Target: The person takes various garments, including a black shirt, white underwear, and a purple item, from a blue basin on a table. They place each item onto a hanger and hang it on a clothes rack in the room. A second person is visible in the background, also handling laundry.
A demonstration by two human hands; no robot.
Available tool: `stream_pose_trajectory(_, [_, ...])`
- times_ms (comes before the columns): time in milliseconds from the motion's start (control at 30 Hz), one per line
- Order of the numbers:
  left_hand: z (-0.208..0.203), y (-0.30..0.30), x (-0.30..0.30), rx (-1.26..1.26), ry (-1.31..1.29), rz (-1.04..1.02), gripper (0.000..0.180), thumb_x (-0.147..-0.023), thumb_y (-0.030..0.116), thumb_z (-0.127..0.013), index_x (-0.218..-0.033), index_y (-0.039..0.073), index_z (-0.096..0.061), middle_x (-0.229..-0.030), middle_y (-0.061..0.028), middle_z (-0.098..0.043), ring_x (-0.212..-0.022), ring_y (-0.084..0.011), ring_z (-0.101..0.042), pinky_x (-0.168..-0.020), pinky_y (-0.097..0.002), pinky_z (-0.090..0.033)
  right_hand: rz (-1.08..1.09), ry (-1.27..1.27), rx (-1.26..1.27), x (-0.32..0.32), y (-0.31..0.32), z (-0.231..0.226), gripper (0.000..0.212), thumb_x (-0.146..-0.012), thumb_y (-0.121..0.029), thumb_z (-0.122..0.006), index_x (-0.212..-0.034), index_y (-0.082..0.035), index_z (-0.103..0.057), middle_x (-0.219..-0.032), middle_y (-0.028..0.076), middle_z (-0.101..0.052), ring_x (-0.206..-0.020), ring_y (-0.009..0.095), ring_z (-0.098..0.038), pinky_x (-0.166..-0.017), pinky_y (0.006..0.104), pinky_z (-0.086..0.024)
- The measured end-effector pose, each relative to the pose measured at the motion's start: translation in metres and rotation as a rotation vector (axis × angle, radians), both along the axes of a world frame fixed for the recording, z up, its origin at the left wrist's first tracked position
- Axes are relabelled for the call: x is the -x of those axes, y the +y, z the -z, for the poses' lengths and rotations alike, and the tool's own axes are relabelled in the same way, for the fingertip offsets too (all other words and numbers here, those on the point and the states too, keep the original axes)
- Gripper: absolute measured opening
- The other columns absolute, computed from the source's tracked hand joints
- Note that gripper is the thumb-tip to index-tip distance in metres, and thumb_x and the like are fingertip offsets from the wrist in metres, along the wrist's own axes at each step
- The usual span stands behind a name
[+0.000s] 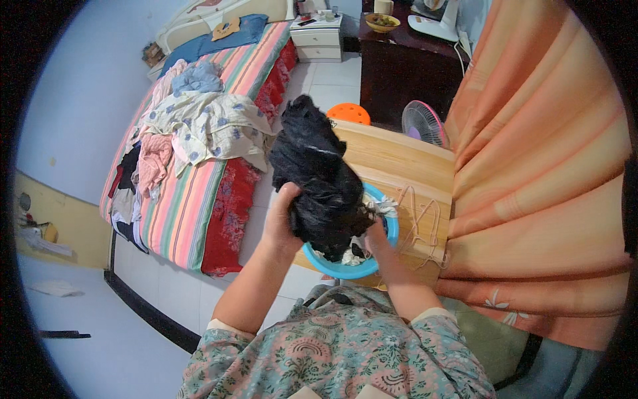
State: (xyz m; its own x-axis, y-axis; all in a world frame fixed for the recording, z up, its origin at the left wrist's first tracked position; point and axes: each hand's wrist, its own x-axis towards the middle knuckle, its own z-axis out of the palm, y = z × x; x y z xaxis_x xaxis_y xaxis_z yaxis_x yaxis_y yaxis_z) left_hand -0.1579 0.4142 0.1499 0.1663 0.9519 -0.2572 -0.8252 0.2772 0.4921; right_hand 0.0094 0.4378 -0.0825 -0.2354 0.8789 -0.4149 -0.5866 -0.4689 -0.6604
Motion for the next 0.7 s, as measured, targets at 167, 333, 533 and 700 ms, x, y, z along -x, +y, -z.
stream_pose_trajectory(167, [0.065,-0.012,0.049,0.24,0.066,0.091,0.049,-0.082,0.032,-0.054,-0.122,0.005,-0.045,-0.119,-0.0123,-0.052,-0.109,-0.027,-0.051,-0.097,-0.0403,-0.037,0.125,0.242,-0.001,-0.025,0.016,-0.075,0.028,-0.084,-0.03,-0.05,-0.099,-0.008,-0.058,-0.089,0.007,-0.063,-0.079,0.019,-0.061,-0.068,0.0346,-0.05])
stream_pose_trajectory(333, [0.104,-0.023,0.024,0.241,0.248,0.211,0.04,-0.078,0.018,-0.052,-0.113,-0.001,-0.049,-0.107,-0.0118,-0.057,-0.097,-0.0219,-0.056,-0.09,-0.032,-0.043,0.153,0.351,0.046,-0.005,0.011,-0.117,0.023,-0.085,-0.029,-0.048,-0.094,-0.009,-0.057,-0.085,0.005,-0.06,-0.079,0.018,-0.058,-0.066,0.0316,-0.049])
stream_pose_trajectory(533, [0.105,-0.021,0.015,-0.035,0.409,0.26,0.052,-0.073,0.015,-0.055,-0.12,-0.002,-0.041,-0.111,-0.0127,-0.054,-0.097,-0.0235,-0.056,-0.085,-0.0345,-0.046,0.145,0.288,0.104,-0.003,0.011,-0.128,0.028,-0.086,-0.032,-0.047,-0.097,-0.008,-0.056,-0.086,0.007,-0.059,-0.082,0.02,-0.058,-0.073,0.0344,-0.049])
stream_pose_trajectory(700, [0.11,-0.021,-0.005,0.157,0.23,0.262,0.047,-0.076,0.016,-0.054,-0.118,-0.003,-0.042,-0.107,-0.013,-0.056,-0.094,-0.0242,-0.058,-0.083,-0.0351,-0.048,-0.089,0.124,0.183,-0.011,0.018,-0.148,0.032,-0.083,-0.035,-0.05,-0.101,-0.01,-0.057,-0.094,0.009,-0.061,-0.085,0.023,-0.058,-0.075,0.0382,-0.048])
